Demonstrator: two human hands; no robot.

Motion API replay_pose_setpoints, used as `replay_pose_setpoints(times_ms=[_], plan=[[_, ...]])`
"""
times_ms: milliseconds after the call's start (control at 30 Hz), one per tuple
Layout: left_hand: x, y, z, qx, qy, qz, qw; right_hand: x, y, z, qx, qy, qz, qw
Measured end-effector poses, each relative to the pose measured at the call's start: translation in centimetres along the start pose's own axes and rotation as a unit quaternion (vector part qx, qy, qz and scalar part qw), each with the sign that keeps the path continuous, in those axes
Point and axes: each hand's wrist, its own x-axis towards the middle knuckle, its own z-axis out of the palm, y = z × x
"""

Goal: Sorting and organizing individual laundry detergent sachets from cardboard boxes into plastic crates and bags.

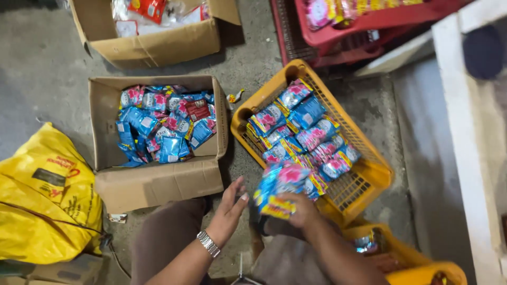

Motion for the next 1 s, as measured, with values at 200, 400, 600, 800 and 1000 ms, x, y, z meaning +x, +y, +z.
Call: replay_pose_setpoints(times_ms=[200, 400, 600, 800, 1000], plan=[[2.7, -5.6, -1.7, 0.063, 0.017, -0.012, 0.998, 11.3, -7.8, -10.9, -0.016, 0.123, -0.044, 0.991], [4.0, -6.5, -2.6, 0.075, 0.011, -0.062, 0.995, 22.1, -10.3, -12.7, -0.023, 0.156, -0.192, 0.969], [3.2, -10.1, -0.9, -0.065, -0.018, -0.126, 0.99, 25.9, -10.7, -5.9, -0.206, 0.453, -0.287, 0.819], [3.4, -11.0, -0.3, -0.061, -0.038, -0.087, 0.994, 27.0, -12.8, -6.0, -0.453, 0.598, -0.415, 0.515], [2.5, -10.7, -0.1, -0.028, -0.017, -0.057, 0.998, 25.2, -12.6, -5.7, -0.666, 0.478, -0.378, 0.43]])
